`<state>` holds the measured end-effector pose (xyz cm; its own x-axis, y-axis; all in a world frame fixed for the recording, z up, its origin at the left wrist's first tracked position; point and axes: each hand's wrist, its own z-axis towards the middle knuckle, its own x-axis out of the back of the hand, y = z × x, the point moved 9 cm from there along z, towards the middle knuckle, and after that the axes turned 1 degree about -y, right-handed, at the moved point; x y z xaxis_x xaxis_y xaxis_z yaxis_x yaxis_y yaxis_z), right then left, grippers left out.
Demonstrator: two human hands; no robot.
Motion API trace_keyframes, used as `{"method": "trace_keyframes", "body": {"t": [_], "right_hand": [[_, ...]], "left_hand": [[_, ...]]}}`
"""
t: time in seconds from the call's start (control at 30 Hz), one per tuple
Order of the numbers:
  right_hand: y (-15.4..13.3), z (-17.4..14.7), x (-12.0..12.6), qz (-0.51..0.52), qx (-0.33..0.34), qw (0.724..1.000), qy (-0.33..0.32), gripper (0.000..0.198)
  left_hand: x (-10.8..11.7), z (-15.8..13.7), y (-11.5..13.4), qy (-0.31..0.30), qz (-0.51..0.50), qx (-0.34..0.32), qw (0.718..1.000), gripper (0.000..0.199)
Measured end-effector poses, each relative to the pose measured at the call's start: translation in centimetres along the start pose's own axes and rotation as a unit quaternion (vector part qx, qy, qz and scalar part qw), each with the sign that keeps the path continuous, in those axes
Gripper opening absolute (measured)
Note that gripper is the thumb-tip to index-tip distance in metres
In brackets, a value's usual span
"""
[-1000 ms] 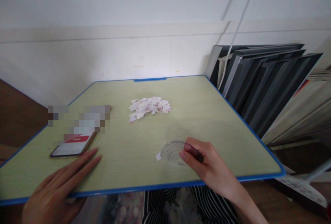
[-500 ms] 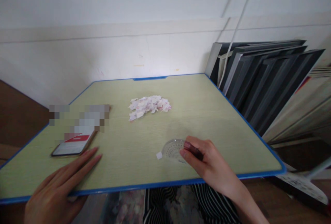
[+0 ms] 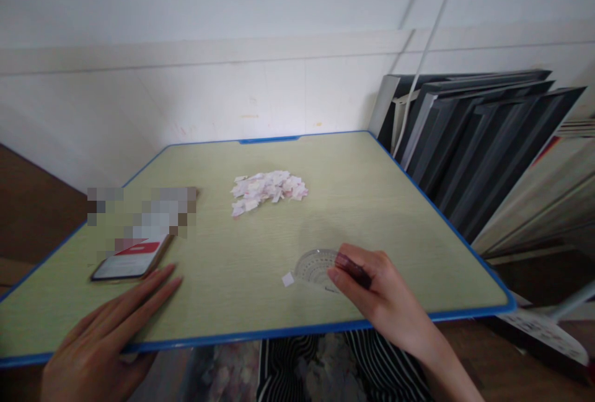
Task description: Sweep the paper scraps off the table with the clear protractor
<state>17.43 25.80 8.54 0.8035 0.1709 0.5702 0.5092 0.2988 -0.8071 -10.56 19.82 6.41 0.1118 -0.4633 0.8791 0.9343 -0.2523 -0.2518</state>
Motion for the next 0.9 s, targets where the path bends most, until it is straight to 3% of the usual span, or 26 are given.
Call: {"method": "trace_keyframes", "body": {"t": [0.9], "right_hand": [[-0.35,0.04,-0.04,-0.01,0.009,1.0,-0.003,0.039]], "left_hand": [[0.05,0.1,0.15,-0.004,-0.001,-0.007,1.0,0.059]]}}
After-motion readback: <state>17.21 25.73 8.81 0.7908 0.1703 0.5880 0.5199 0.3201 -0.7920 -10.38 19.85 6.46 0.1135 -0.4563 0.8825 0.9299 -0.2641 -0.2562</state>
